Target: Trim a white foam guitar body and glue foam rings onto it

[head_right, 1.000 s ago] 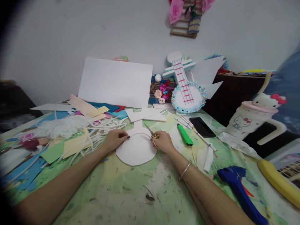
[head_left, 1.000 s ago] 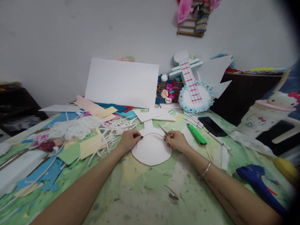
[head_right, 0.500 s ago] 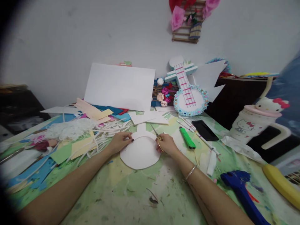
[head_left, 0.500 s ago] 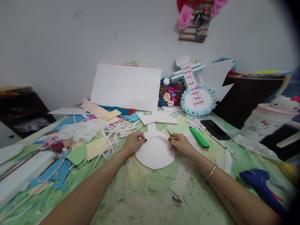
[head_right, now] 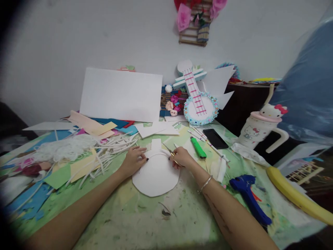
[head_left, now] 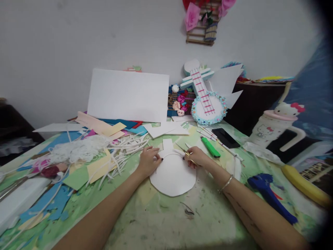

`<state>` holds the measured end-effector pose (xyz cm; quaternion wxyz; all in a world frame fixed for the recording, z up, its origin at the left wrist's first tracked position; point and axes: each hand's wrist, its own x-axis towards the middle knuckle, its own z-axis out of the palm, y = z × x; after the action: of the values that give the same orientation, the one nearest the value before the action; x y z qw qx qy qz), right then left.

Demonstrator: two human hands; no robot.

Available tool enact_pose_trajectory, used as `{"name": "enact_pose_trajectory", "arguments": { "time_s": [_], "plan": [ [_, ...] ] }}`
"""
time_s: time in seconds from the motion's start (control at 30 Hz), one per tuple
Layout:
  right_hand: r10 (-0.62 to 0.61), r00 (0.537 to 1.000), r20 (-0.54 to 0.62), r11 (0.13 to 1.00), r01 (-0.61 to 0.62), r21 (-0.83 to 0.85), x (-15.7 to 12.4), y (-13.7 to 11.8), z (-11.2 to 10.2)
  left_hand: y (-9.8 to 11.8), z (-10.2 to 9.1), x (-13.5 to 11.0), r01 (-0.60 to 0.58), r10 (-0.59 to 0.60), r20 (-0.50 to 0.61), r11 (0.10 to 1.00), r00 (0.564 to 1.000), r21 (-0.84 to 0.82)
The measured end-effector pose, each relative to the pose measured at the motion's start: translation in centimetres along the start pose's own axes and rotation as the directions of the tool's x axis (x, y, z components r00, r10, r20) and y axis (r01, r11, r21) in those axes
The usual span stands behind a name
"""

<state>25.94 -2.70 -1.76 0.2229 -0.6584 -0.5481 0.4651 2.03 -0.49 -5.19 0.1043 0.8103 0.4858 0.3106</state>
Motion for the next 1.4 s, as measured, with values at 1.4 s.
{"name": "enact_pose_trajectory", "arguments": {
  "time_s": [1.4],
  "plan": [
    [-0.302, 0.873, -0.382, 0.682, -0.082, -0.727, -7.1, 2.2, -1.6, 0.6, 0.1, 0.8, -0.332, 0.199, 0.451, 0.913, 0.870, 0.237]
  ]
}}
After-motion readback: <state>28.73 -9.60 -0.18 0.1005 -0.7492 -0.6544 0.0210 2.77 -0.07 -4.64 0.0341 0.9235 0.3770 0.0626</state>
